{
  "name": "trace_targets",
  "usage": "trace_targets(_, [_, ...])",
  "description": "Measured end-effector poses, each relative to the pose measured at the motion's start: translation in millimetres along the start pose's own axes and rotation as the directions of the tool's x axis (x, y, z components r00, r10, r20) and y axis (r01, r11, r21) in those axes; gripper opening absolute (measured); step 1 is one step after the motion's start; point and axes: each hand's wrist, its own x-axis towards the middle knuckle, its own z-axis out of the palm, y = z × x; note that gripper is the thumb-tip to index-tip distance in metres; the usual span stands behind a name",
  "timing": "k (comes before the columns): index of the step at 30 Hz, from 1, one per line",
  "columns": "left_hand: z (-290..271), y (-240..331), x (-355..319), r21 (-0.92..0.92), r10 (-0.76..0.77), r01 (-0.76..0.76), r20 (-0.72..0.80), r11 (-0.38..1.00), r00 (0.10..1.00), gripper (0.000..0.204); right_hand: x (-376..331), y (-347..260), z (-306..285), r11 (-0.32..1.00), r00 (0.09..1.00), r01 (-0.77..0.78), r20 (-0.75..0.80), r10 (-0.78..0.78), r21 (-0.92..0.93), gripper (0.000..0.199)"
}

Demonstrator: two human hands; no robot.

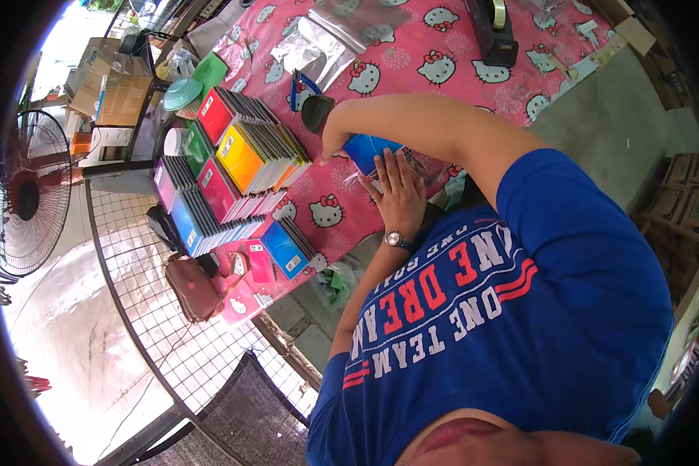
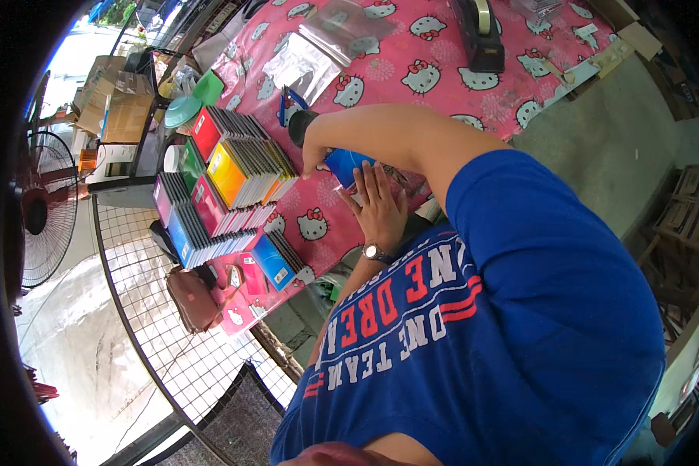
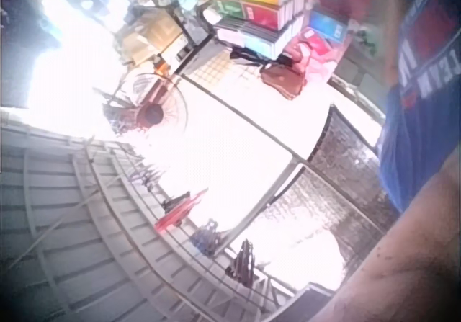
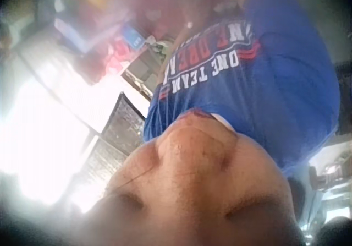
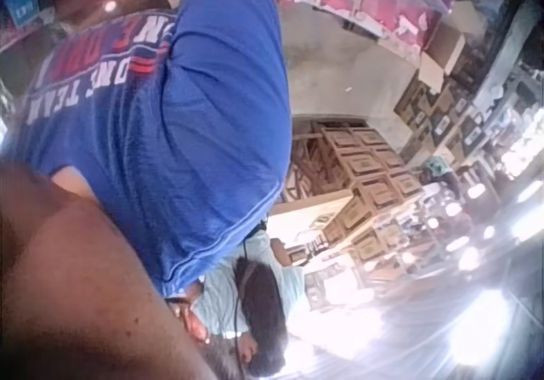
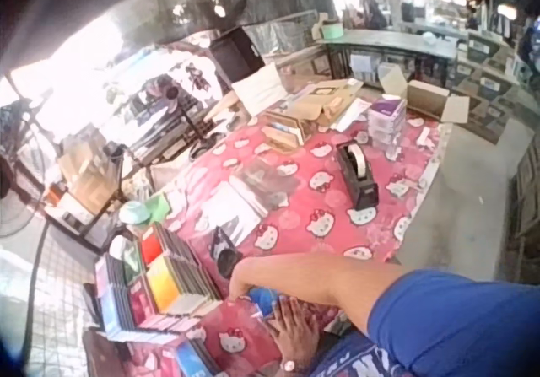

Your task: The person places small notebooks into plastic sleeves by hand and seals them with tape, then stacks the packaged notebooks by color.

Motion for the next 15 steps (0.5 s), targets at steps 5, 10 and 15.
trace_targets(5, [-1, 1, -1, -0.024, -0.006, 0.006, 0.014, 1.000, 1.000, 0.076, 20, 4, 1, 0.999, 0.996, -0.041, 0.077, 0.038, 0.032, 0.067])
trace_targets(10, [-2, 4, -1, -0.039, -0.009, 0.009, 0.008, 0.999, 1.000, 0.077, 23, 14, -2, 0.996, 1.000, -0.012, 0.019, 0.010, 0.090, 0.070])
trace_targets(15, [0, 4, -1, -0.070, -0.030, 0.032, 0.019, 0.997, 0.999, 0.078, -28, 34, 15, 0.984, 0.913, 0.109, -0.376, -0.156, -0.143, 0.072])
